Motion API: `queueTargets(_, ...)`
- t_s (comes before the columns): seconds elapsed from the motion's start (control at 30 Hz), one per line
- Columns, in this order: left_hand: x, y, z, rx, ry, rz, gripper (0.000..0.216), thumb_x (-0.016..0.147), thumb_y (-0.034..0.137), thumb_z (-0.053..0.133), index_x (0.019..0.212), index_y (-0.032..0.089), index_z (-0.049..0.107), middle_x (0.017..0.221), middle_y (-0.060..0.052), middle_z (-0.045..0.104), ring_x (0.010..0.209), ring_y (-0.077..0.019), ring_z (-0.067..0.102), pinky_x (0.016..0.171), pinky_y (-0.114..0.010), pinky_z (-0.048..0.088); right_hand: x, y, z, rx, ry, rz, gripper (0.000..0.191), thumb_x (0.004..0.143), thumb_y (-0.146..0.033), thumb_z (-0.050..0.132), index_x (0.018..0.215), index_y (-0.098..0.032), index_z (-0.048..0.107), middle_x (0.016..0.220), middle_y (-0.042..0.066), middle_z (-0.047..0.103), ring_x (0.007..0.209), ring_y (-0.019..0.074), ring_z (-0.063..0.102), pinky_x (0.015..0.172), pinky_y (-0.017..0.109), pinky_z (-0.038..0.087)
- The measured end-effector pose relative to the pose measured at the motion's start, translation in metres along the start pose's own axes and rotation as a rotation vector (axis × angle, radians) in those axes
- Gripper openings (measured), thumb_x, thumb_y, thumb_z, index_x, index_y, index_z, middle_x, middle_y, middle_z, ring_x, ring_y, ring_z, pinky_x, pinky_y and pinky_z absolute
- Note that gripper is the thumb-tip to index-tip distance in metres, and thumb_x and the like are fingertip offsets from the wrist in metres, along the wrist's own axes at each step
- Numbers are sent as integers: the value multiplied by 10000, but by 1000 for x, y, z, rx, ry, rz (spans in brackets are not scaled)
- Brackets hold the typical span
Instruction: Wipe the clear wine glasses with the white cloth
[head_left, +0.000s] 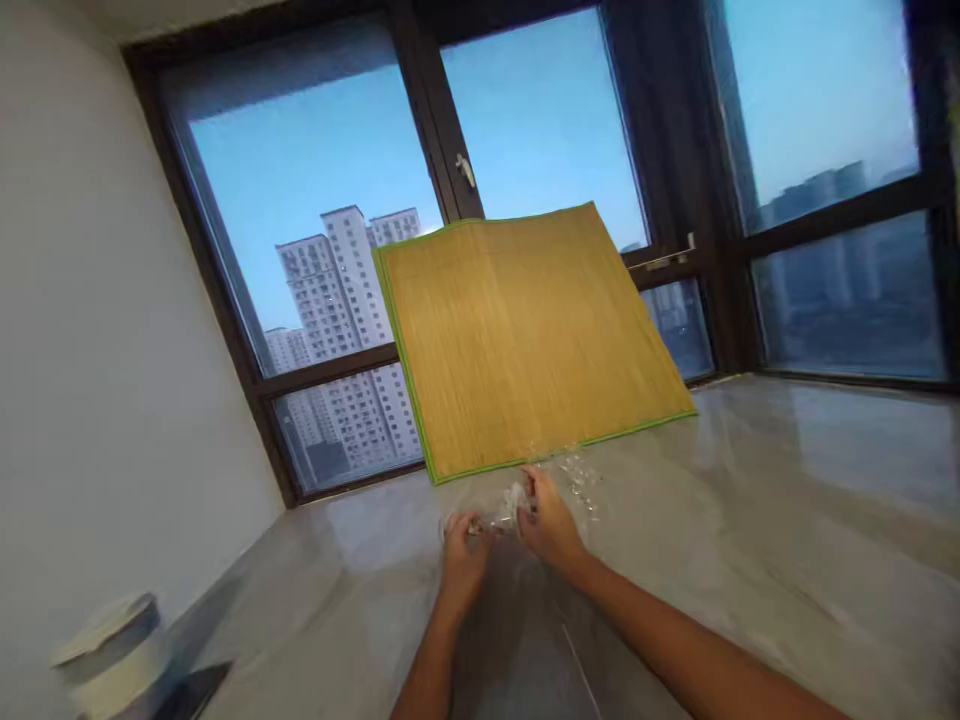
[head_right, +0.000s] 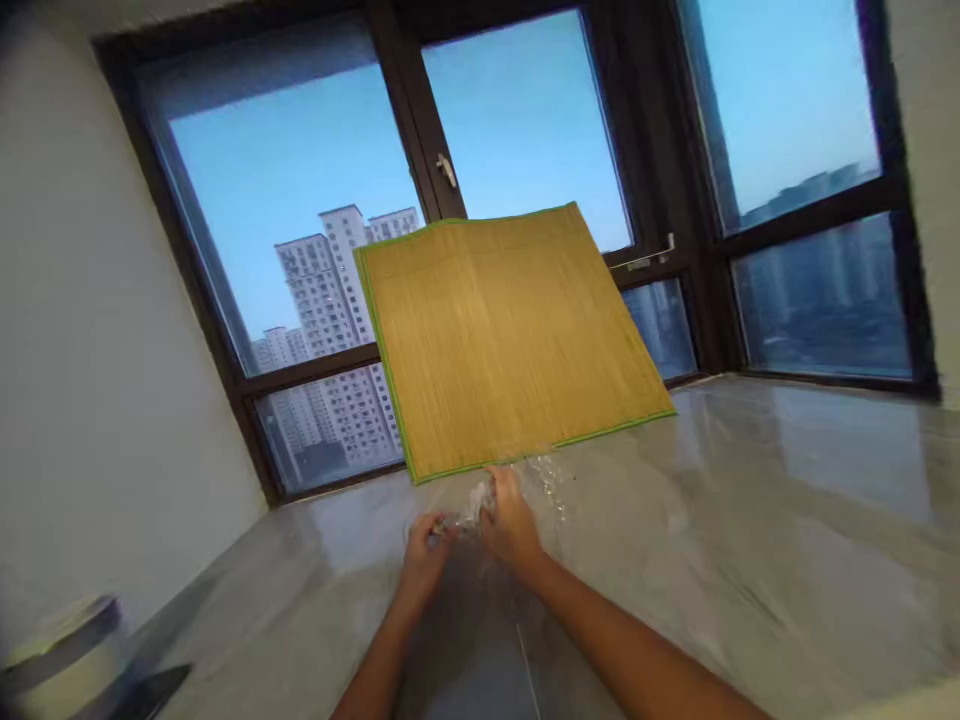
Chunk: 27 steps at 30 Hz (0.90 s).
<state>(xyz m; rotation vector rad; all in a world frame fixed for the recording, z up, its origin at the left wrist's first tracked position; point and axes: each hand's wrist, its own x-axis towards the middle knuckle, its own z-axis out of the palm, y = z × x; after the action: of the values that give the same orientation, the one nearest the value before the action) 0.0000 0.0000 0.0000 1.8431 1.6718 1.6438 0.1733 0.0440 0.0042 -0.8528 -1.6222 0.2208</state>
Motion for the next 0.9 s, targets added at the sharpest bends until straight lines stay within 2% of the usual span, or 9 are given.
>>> queueTargets(0.07,-1,0,0,-5,-14,16,428,752,469,644,1036,157,714,1008,-93,638,986,-254,587,934,-392,456,1,-1,-1,-49,-4,-84,609,704,-55,471,1306,-147,454,1187,139,545,1133,278,510,984,480,454)
queueTargets(0.17,-3,0,2,7,-17,34,418,740,448,665,1040,161,715,969,-80,631,957,-247,588,910,-385,463,0,1,0,-59,-66,-137,623,661,2,442,1253,-177,516,1149,110,583,1169,269,490,1037,474,406)
queueTargets(0.27,-3,1,3,36,9,31,418,733,426,684,1055,160,709,954,-74,614,933,-238,584,890,-382,466,-2,5,3,9,-142,-67,599,671,8,430,1232,-177,530,1068,93,619,1084,244,544,993,427,437)
queueTargets(0.37,-2,2,3,56,52,23,397,744,426,677,1045,169,706,924,-61,602,903,-228,580,862,-375,469,-4,3,4,137,-183,56,532,735,-67,472,1256,-168,500,988,70,638,958,226,594,910,396,473)
queueTargets(0.47,0,1,0,62,75,27,394,741,435,674,1018,157,706,878,-52,596,863,-223,582,834,-371,470,-6,-3,2,271,-270,74,552,752,-159,566,1295,-171,467,974,53,649,887,212,613,858,372,487)
queueTargets(0.63,2,-3,-2,65,106,20,412,736,460,665,1001,148,711,855,-50,595,825,-218,586,799,-366,477,-9,-1,4,341,-359,19,782,633,-94,615,1382,-189,409,1164,95,626,1112,253,570,991,423,442)
queueTargets(0.73,2,-4,-2,44,111,12,424,733,475,667,1005,152,712,858,-48,593,823,-217,591,770,-354,486,-9,7,8,272,-352,10,803,605,-48,539,1389,-188,434,1301,117,569,1328,274,416,1113,478,330)
queueTargets(0.83,2,-4,-1,20,107,-5,453,722,482,677,1020,142,711,861,-51,585,808,-214,589,738,-342,487,-7,10,8,229,-404,12,832,609,-36,503,1423,-174,411,1336,124,565,1389,274,346,1160,518,244)
queueTargets(0.9,3,-4,-1,-12,113,-30,445,712,480,676,995,139,719,850,-52,579,791,-212,583,727,-342,484,-8,7,6,239,-445,18,876,603,-32,510,1458,-151,362,1362,139,547,1387,279,356,1160,509,250)
